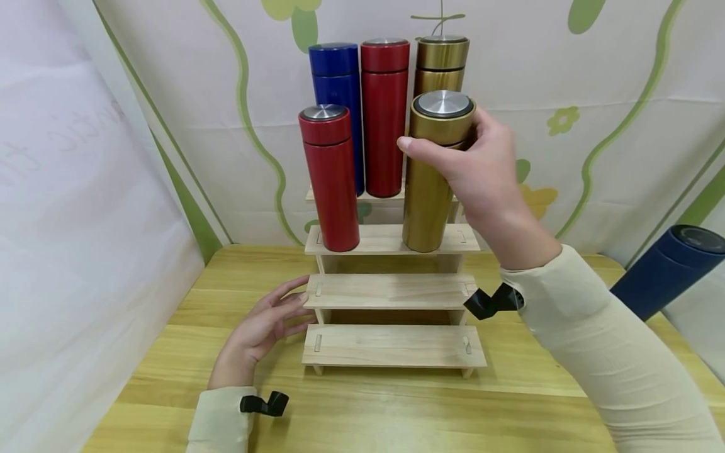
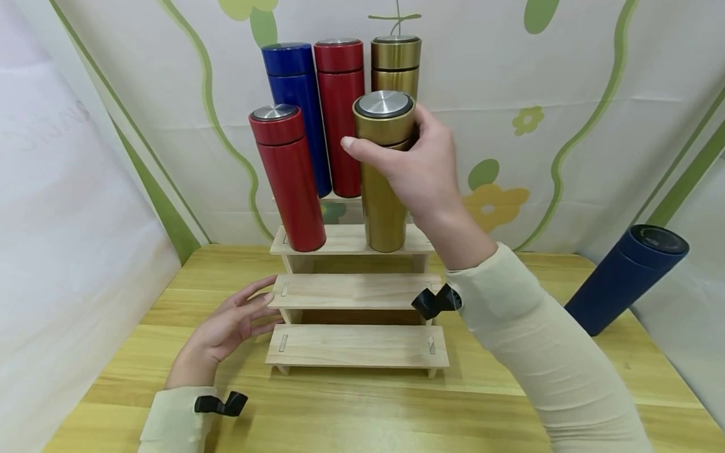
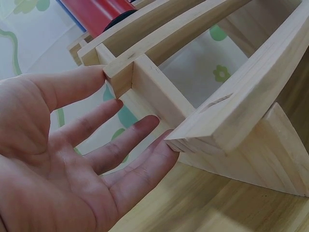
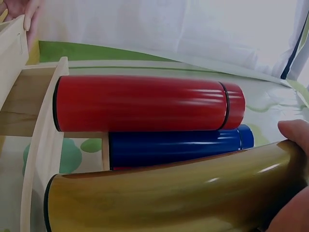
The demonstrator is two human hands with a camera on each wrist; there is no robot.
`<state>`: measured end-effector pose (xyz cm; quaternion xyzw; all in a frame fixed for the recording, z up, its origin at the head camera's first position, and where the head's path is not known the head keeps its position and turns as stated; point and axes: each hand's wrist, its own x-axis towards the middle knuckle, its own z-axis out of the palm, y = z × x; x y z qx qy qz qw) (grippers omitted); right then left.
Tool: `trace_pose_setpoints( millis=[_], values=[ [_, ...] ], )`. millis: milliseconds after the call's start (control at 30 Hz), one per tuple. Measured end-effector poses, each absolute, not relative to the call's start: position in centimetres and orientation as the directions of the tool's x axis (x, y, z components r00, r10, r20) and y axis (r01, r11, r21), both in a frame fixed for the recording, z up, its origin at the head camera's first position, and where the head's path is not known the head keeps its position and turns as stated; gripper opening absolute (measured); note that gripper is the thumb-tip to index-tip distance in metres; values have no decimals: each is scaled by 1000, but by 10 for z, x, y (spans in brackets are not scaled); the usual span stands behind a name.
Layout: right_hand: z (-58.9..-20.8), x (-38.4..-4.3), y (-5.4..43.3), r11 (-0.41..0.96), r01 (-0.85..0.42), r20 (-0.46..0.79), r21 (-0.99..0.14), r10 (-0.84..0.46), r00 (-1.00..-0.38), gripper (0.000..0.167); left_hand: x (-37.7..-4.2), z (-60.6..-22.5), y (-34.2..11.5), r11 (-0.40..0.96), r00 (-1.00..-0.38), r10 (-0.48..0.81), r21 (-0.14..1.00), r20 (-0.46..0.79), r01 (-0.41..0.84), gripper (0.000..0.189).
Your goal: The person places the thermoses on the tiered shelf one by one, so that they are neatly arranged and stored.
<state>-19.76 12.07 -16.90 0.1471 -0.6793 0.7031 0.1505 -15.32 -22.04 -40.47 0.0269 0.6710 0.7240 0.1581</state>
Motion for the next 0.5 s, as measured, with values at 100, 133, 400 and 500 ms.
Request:
trace_pose_setpoints(
  millis=[100,133,400,500],
  values=[
    [-170,-202,116,-31,-397,397,-917,11,-918,62,-153,-405,-220,-48,-949,262,980,-174,-193,65],
    [-170,-203,114,-34,-392,392,-919,11,-920,62,-153,-405,-220,-48,-949,261,980,-175,-194,65],
    [-174,-212,102,-63,-400,401,-914,7,-916,60,-154,-405,-220,-59,-949,261,978,-176,-198,65],
    [-175,-215,98,-62,-399,400,-915,1,-917,60,-154,-405,-220,-60,-949,262,979,-174,-196,64]
  ],
)
